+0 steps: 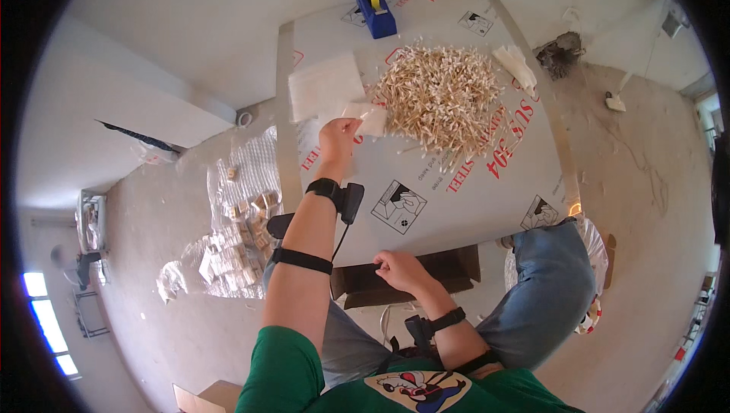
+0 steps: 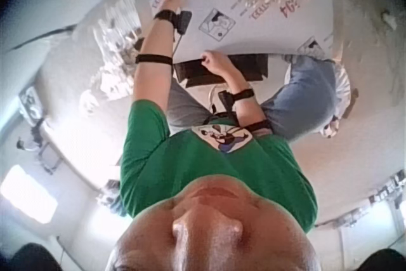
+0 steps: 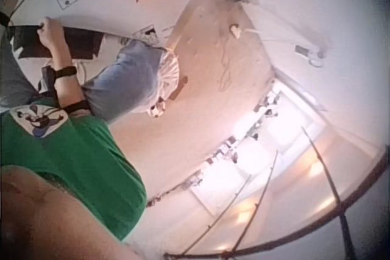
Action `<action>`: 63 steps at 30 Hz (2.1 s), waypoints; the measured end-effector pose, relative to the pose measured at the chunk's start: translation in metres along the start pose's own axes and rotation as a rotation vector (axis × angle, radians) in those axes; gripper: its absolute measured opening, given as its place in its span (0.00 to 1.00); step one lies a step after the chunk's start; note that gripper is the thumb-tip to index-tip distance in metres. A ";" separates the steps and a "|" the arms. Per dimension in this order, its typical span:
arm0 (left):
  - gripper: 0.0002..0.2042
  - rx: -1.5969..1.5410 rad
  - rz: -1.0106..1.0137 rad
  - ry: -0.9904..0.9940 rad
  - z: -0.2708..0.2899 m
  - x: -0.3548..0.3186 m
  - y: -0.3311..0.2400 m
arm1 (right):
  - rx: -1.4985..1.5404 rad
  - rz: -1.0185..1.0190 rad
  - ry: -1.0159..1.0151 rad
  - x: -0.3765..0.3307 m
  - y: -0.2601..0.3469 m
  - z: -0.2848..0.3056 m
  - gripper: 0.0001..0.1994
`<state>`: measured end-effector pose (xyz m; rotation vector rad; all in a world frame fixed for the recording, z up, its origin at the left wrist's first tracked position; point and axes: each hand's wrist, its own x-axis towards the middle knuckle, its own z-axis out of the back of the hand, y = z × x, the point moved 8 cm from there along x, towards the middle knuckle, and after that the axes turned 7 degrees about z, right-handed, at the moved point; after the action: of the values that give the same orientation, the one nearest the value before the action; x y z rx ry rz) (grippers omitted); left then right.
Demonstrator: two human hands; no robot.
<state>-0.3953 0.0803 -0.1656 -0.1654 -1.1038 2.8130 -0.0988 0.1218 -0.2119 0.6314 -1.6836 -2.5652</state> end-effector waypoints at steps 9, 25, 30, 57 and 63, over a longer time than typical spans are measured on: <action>0.16 -0.831 0.243 -0.194 0.030 -0.011 0.038 | 0.030 0.065 -0.048 -0.003 0.012 0.002 0.09; 0.15 0.013 -0.513 -0.142 0.053 -0.281 -0.072 | 0.223 0.147 -0.672 -0.029 0.059 0.075 0.13; 0.14 0.037 -0.372 -0.190 0.054 -0.296 -0.061 | 0.084 0.269 -0.612 -0.034 0.080 0.063 0.12; 0.04 -1.039 0.437 0.163 0.021 -0.293 0.018 | -0.096 0.332 -0.547 -0.051 0.103 0.064 0.04; 0.04 -1.154 0.489 0.215 0.017 -0.297 0.021 | -0.084 0.356 -0.485 -0.050 0.105 0.062 0.05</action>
<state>-0.1055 0.0099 -0.1504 -0.8810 -2.7152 1.9548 -0.0958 0.1430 -0.0823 -0.3018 -1.5914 -2.6268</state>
